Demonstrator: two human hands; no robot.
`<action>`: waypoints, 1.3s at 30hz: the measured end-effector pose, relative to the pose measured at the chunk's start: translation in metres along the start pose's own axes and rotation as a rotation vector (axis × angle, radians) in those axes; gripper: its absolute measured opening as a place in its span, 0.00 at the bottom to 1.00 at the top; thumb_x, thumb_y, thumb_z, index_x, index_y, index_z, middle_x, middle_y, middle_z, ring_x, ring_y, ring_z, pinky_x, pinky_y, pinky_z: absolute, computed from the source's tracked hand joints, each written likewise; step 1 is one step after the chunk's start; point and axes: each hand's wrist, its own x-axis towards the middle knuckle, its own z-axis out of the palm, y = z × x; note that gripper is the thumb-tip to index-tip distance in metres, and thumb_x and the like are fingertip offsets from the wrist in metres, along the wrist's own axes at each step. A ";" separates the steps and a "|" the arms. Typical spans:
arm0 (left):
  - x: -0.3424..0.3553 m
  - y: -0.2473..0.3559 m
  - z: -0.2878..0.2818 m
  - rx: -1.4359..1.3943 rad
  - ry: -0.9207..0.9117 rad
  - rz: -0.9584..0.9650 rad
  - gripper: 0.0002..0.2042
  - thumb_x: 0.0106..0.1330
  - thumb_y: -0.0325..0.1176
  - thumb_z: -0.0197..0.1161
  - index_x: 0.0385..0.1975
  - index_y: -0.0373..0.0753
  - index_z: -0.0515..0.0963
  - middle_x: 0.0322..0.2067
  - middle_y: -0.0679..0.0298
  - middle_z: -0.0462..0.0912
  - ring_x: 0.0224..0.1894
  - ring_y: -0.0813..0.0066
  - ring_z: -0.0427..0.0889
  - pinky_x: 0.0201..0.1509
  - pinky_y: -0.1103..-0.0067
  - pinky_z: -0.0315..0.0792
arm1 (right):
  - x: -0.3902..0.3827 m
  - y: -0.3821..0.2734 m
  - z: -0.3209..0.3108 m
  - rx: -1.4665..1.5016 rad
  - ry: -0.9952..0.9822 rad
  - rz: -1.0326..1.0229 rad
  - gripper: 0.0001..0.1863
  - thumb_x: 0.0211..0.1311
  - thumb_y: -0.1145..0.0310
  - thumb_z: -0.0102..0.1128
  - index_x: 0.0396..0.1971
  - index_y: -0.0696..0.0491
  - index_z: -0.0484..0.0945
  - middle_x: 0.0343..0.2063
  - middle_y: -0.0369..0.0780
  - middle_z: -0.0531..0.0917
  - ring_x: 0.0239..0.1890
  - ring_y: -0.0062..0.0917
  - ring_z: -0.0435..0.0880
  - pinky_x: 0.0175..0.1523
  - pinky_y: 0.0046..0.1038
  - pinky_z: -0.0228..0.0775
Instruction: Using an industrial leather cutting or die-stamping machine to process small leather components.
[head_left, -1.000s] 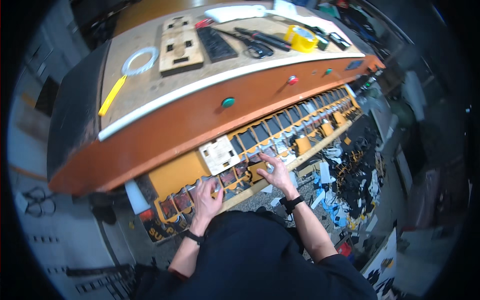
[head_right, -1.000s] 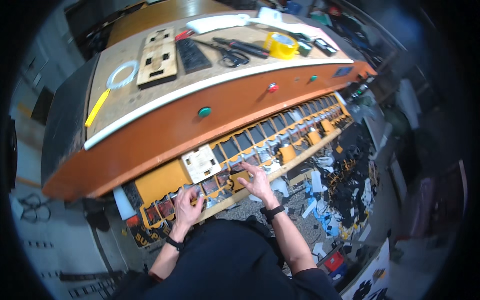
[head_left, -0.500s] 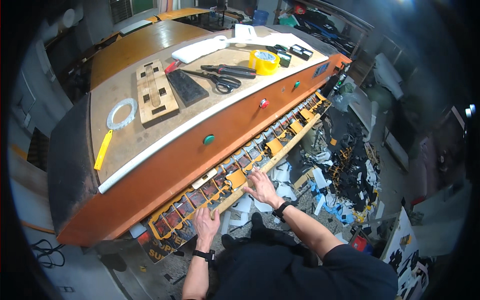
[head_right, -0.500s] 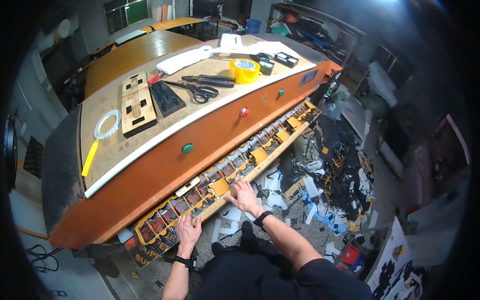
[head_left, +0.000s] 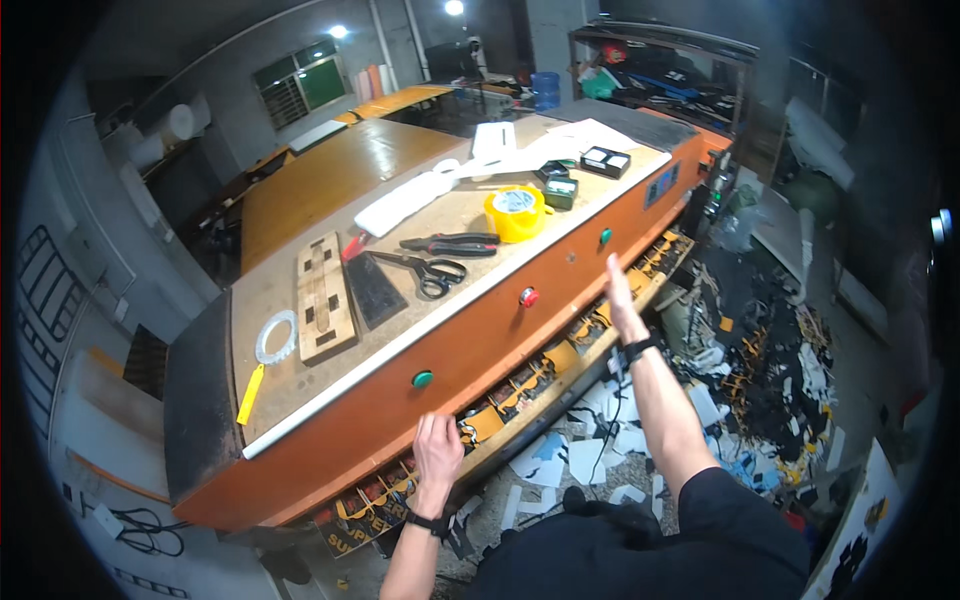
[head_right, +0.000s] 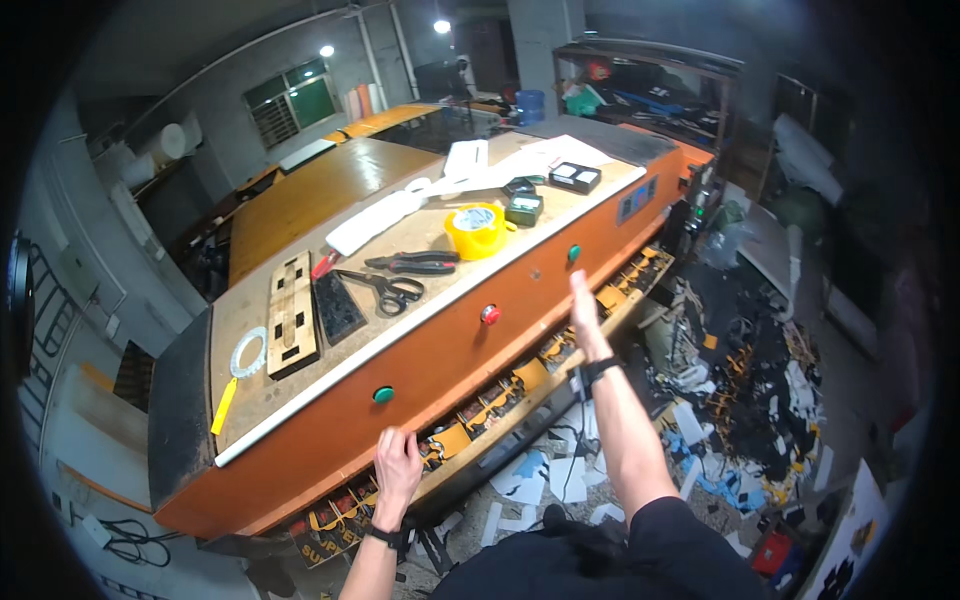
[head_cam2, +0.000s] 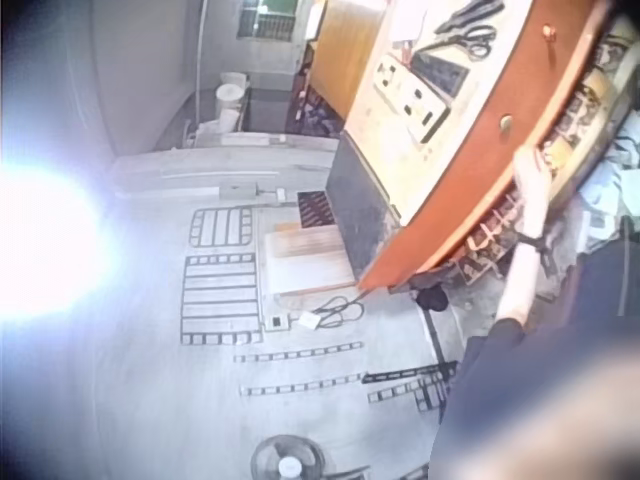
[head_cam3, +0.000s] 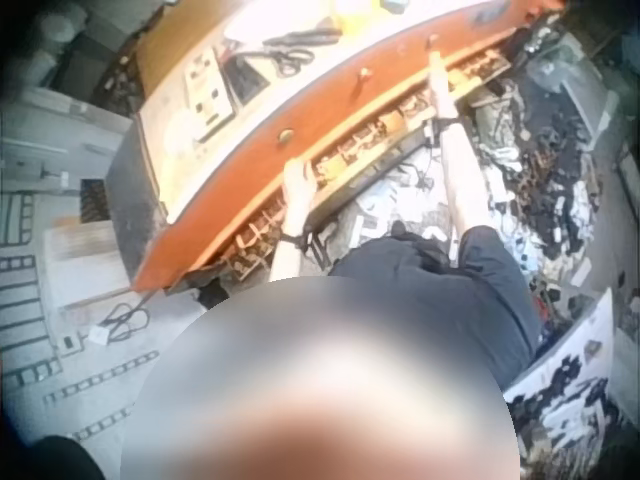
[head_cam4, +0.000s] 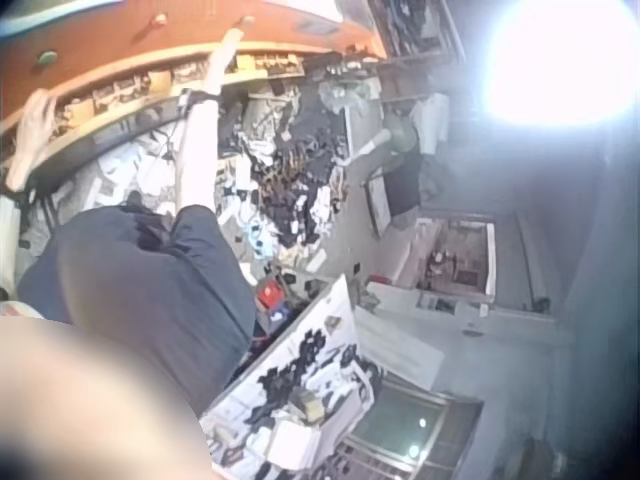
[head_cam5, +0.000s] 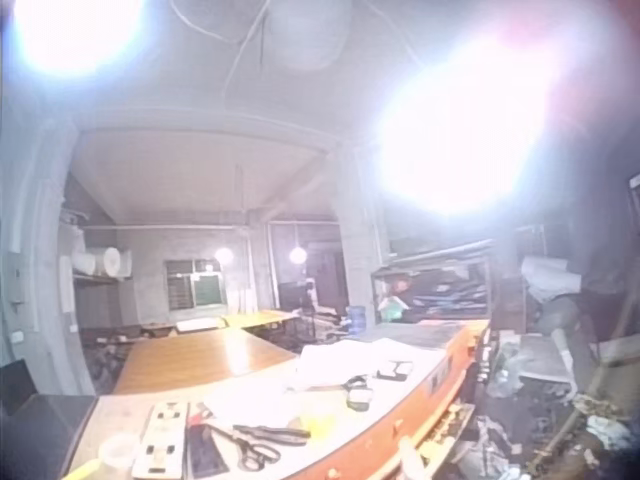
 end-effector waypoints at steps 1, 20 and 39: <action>0.028 0.016 0.005 0.018 0.056 0.035 0.04 0.74 0.22 0.64 0.35 0.33 0.85 0.36 0.50 0.87 0.41 0.42 0.87 0.47 0.56 0.82 | 0.022 -0.015 -0.011 0.021 0.072 -0.024 0.50 0.86 0.31 0.44 0.85 0.61 0.60 0.87 0.44 0.60 0.87 0.33 0.57 0.89 0.40 0.47; -0.142 -0.010 0.067 0.573 0.044 -0.519 0.10 0.71 0.38 0.68 0.38 0.38 0.89 0.46 0.52 0.83 0.57 0.49 0.78 0.64 0.54 0.72 | -0.224 0.136 0.027 -0.855 -0.580 -0.498 0.26 0.74 0.45 0.67 0.56 0.53 0.89 0.59 0.45 0.87 0.71 0.43 0.78 0.85 0.55 0.53; -0.199 -0.056 0.018 0.285 -0.321 -0.406 0.24 0.68 0.53 0.74 0.46 0.34 0.86 0.55 0.49 0.80 0.66 0.50 0.76 0.70 0.49 0.64 | -0.274 0.150 0.056 -1.308 -0.509 -0.501 0.36 0.77 0.36 0.60 0.48 0.62 0.86 0.52 0.53 0.85 0.58 0.51 0.79 0.68 0.47 0.72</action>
